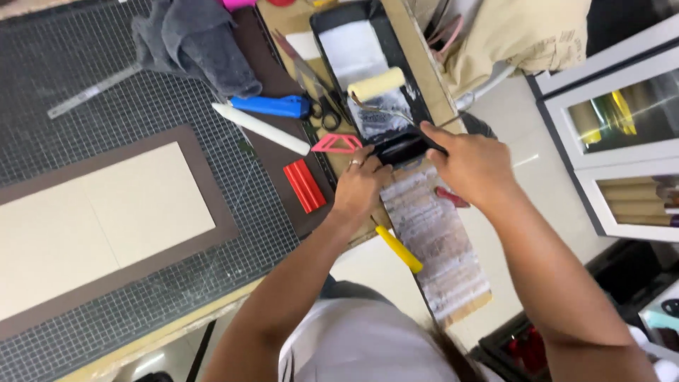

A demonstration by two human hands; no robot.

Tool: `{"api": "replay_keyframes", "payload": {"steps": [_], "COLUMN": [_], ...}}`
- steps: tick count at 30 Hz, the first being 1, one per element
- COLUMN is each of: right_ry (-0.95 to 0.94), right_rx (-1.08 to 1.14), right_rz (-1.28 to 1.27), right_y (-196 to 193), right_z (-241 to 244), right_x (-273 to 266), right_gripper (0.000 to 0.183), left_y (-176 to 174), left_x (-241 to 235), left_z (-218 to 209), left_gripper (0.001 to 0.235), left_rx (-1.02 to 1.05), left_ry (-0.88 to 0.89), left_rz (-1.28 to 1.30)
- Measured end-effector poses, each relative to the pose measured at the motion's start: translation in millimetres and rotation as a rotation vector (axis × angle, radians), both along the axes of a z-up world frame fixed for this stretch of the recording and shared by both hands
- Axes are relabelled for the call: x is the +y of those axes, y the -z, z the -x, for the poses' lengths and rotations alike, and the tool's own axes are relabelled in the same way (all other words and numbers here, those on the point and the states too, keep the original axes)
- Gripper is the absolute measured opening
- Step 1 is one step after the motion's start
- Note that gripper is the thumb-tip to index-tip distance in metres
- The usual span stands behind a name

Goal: The person is assembling a book cover by smoothing the outer material, precisely placing cardboard panels, and using a roller to apply adhesive and press the components together.

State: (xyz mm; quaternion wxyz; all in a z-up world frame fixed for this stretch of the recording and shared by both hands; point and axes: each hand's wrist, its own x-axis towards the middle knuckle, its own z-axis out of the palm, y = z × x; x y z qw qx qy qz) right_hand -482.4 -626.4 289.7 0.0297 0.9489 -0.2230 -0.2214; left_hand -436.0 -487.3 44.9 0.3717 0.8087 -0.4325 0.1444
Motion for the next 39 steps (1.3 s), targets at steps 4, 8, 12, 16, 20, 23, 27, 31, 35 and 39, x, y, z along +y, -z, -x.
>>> {"api": "replay_keyframes", "payload": {"steps": [4, 8, 12, 16, 20, 23, 27, 31, 35, 39], "right_ry": [-0.031, -0.067, -0.024, -0.001, -0.06, -0.027, 0.011, 0.018, -0.001, -0.022], "right_rx": [0.076, -0.043, 0.046, 0.015, -0.003, 0.125, 0.084, 0.058, 0.174, 0.06], "right_rz": [0.037, 0.028, 0.062, -0.002, 0.09, 0.101, 0.036, 0.037, 0.087, 0.046], "right_y": [32, 38, -10, 29, 10, -29, 19, -33, -14, 5], "right_z": [16, -31, -10, -35, -48, -36, -56, -56, -46, -60], "right_x": [0, -11, -3, -7, -10, 13, -13, 6, -4, -7], "right_gripper": [0.049, 0.047, 0.041, 0.042, 0.043, 0.036, 0.042, 0.04, 0.037, 0.04], "left_y": [19, 20, 12, 29, 48, 47, 54, 59, 70, 64], "left_x": [-3, -8, -11, -12, -23, -25, -25, -26, -32, -27], "left_z": [6, 3, -3, 5, 4, 3, 9, 2, 4, 13], "left_gripper": [0.005, 0.006, 0.009, 0.008, 0.011, 0.016, 0.016, 0.021, 0.027, 0.025], "left_rx": [0.023, -0.038, -0.03, 0.007, -0.03, -0.026, 0.027, 0.045, 0.054, 0.027], "left_ry": [-0.009, -0.048, -0.011, -0.029, -0.027, -0.036, 0.012, 0.039, 0.038, 0.001], "left_rz": [0.035, 0.068, 0.098, 0.036, 0.076, 0.074, 0.066, 0.043, 0.033, 0.022]}}
